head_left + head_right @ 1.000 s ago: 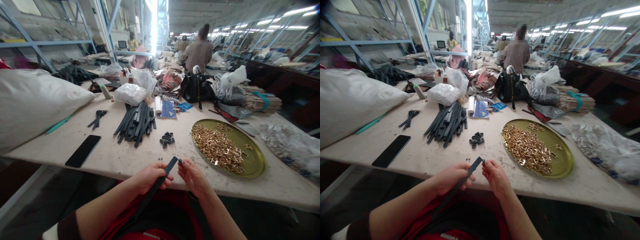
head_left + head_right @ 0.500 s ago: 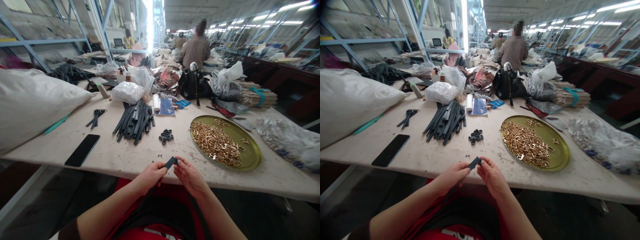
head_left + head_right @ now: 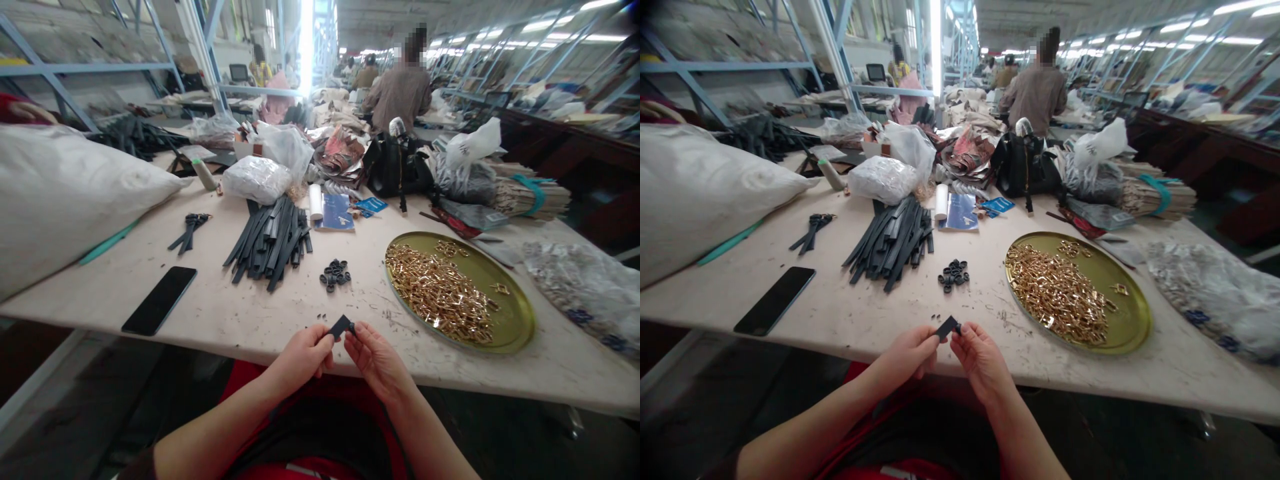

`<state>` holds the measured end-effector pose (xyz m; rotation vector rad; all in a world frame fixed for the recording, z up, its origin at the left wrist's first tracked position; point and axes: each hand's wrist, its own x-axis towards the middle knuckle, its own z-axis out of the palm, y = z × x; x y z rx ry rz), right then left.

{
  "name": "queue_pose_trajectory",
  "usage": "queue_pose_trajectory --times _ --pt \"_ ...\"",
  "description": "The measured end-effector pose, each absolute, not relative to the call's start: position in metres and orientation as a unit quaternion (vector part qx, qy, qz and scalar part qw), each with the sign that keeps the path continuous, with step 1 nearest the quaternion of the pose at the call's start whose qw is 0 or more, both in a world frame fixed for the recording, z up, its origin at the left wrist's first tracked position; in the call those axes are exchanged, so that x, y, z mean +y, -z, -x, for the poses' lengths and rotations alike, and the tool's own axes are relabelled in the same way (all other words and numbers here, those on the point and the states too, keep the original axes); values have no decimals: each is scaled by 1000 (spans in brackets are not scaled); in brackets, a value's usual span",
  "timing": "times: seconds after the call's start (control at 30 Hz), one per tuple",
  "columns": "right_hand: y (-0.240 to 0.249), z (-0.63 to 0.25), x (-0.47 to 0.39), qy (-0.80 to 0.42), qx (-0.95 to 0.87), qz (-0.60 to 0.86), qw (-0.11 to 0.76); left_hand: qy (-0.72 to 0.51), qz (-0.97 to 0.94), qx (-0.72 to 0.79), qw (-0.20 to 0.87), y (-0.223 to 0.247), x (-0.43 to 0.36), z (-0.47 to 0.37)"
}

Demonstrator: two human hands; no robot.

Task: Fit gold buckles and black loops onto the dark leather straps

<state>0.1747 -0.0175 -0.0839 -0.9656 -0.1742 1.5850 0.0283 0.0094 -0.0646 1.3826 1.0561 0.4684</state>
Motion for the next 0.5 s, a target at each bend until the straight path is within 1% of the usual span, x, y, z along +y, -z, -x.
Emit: queue_pose_trajectory --times 0.13,0.23,0.37,0.5 --pt "91 -171 -20 -697 -121 432 560 -205 -614 466 604 68 11 -28" --pt "96 -172 -19 -684 -108 438 573 -211 -638 470 573 68 7 -27" --pt "97 -170 -15 -661 -88 427 610 -207 -715 482 462 69 1 -27" --pt "99 -165 -16 -633 -129 447 619 -194 -757 506 365 70 0 -27"
